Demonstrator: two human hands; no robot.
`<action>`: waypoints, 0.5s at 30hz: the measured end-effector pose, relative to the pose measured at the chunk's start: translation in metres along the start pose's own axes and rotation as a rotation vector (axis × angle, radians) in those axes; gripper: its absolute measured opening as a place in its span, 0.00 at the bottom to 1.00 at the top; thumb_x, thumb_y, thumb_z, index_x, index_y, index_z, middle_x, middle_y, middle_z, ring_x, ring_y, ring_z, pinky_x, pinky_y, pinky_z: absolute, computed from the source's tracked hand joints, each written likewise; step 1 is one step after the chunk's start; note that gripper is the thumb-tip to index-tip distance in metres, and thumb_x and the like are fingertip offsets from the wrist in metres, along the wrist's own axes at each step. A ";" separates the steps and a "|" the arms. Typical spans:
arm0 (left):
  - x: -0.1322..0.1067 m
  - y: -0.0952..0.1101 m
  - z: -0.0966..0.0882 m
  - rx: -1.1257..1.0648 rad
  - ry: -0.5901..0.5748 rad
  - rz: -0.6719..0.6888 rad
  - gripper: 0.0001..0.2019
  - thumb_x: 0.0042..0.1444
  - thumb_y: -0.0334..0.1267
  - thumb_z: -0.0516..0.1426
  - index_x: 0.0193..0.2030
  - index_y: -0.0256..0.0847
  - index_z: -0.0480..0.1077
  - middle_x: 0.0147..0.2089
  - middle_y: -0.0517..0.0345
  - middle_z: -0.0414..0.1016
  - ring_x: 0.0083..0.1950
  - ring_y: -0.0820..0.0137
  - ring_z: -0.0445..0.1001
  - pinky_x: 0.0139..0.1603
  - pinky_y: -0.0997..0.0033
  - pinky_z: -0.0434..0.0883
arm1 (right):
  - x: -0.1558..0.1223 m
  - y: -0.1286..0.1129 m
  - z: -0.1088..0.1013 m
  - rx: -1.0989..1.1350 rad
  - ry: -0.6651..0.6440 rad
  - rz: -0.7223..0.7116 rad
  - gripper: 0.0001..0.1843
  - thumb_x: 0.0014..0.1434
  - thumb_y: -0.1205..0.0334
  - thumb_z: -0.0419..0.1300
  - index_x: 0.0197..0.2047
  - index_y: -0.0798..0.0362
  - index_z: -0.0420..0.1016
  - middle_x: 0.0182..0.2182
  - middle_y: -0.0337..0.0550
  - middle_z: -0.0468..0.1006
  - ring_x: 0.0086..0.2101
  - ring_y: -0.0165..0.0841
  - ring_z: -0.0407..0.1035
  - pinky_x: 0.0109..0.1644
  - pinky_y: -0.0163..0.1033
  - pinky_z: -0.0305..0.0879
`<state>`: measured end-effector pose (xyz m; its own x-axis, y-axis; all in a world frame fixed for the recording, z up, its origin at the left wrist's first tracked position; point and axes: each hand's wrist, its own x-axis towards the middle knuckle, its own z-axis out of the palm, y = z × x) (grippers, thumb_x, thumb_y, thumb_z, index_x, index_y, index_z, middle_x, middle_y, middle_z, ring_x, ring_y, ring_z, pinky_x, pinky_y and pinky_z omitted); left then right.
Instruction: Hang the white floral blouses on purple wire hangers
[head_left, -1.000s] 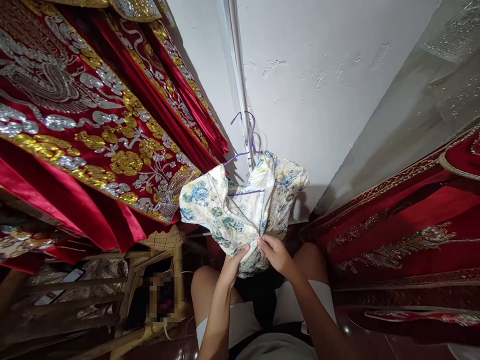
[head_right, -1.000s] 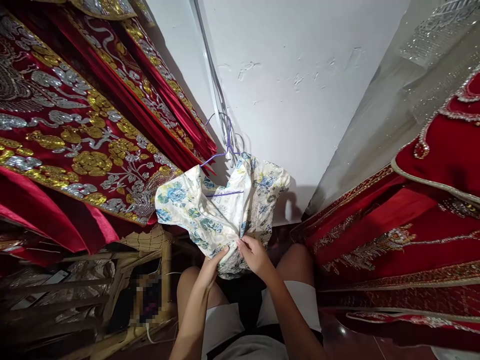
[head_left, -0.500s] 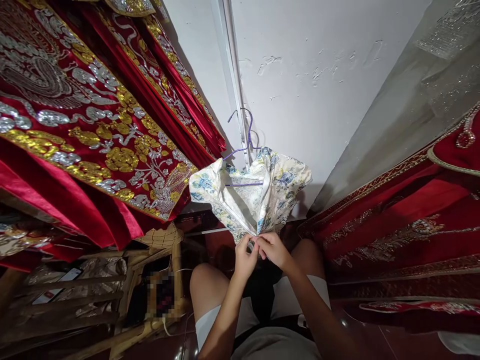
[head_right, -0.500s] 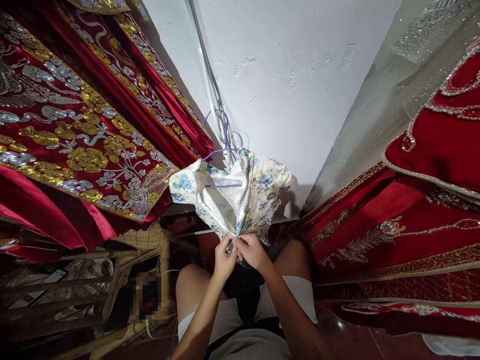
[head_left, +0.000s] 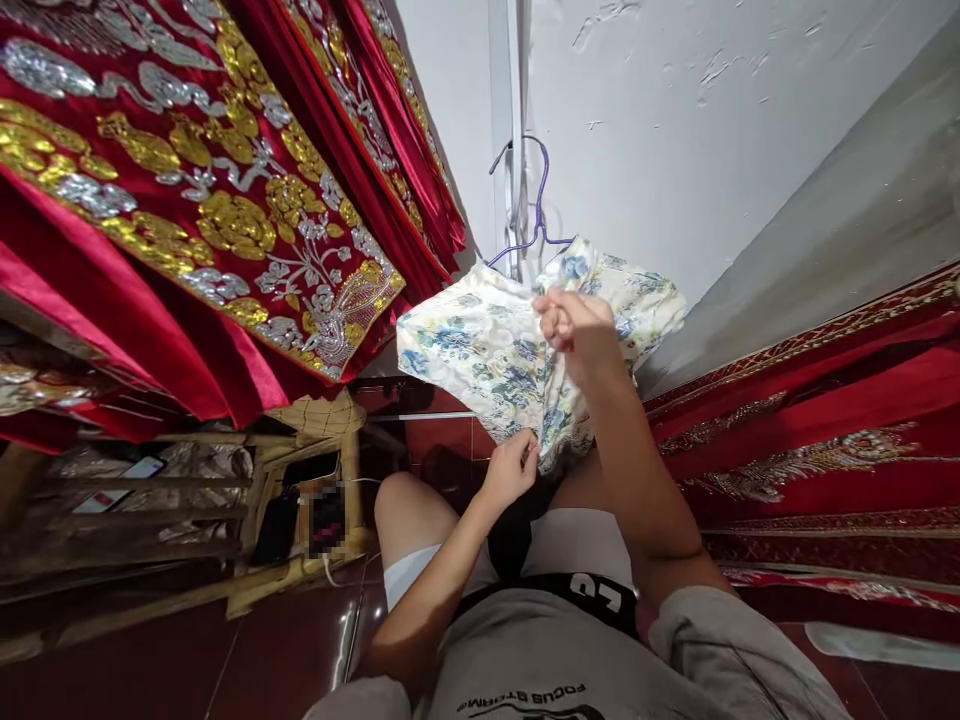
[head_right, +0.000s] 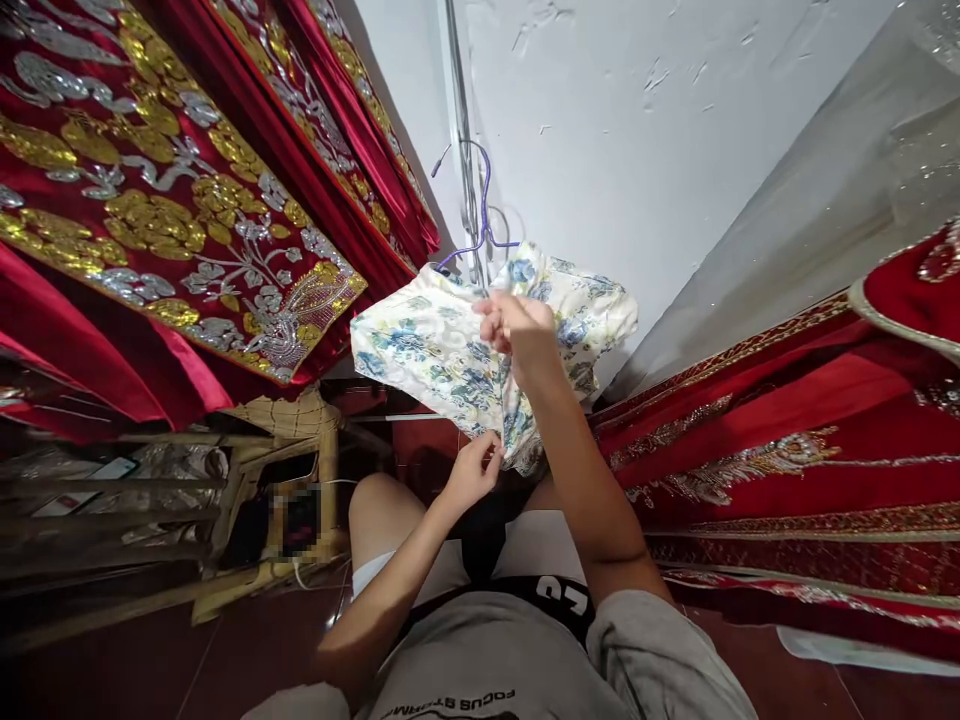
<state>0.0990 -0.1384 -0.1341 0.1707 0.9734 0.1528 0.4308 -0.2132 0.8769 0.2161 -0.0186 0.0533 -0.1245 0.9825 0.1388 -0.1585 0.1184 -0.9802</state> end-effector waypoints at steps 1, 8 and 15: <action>0.002 -0.001 -0.002 0.019 -0.031 0.001 0.07 0.64 0.37 0.51 0.34 0.43 0.64 0.32 0.59 0.69 0.34 0.68 0.68 0.39 0.70 0.65 | 0.002 -0.004 0.005 0.011 -0.004 -0.030 0.21 0.66 0.44 0.59 0.33 0.54 0.74 0.18 0.34 0.69 0.17 0.23 0.59 0.19 0.30 0.53; 0.050 0.043 -0.070 -0.122 0.067 0.201 0.12 0.64 0.37 0.57 0.54 0.42 0.71 0.46 0.51 0.78 0.43 0.65 0.76 0.50 0.65 0.71 | -0.028 -0.003 0.016 -0.050 -0.045 -0.103 0.21 0.67 0.46 0.58 0.28 0.52 0.73 0.16 0.33 0.68 0.16 0.24 0.59 0.21 0.31 0.57; 0.106 0.128 -0.126 0.106 0.309 0.508 0.11 0.70 0.42 0.54 0.47 0.40 0.74 0.44 0.53 0.77 0.46 0.66 0.75 0.52 0.65 0.70 | -0.020 -0.007 0.010 -0.148 -0.099 -0.201 0.21 0.67 0.52 0.57 0.24 0.52 0.72 0.14 0.32 0.66 0.15 0.23 0.57 0.23 0.32 0.56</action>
<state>0.0601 -0.0520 0.0517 0.1195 0.7233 0.6801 0.4519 -0.6496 0.6114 0.2095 -0.0410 0.0588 -0.2016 0.9190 0.3387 -0.0455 0.3366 -0.9405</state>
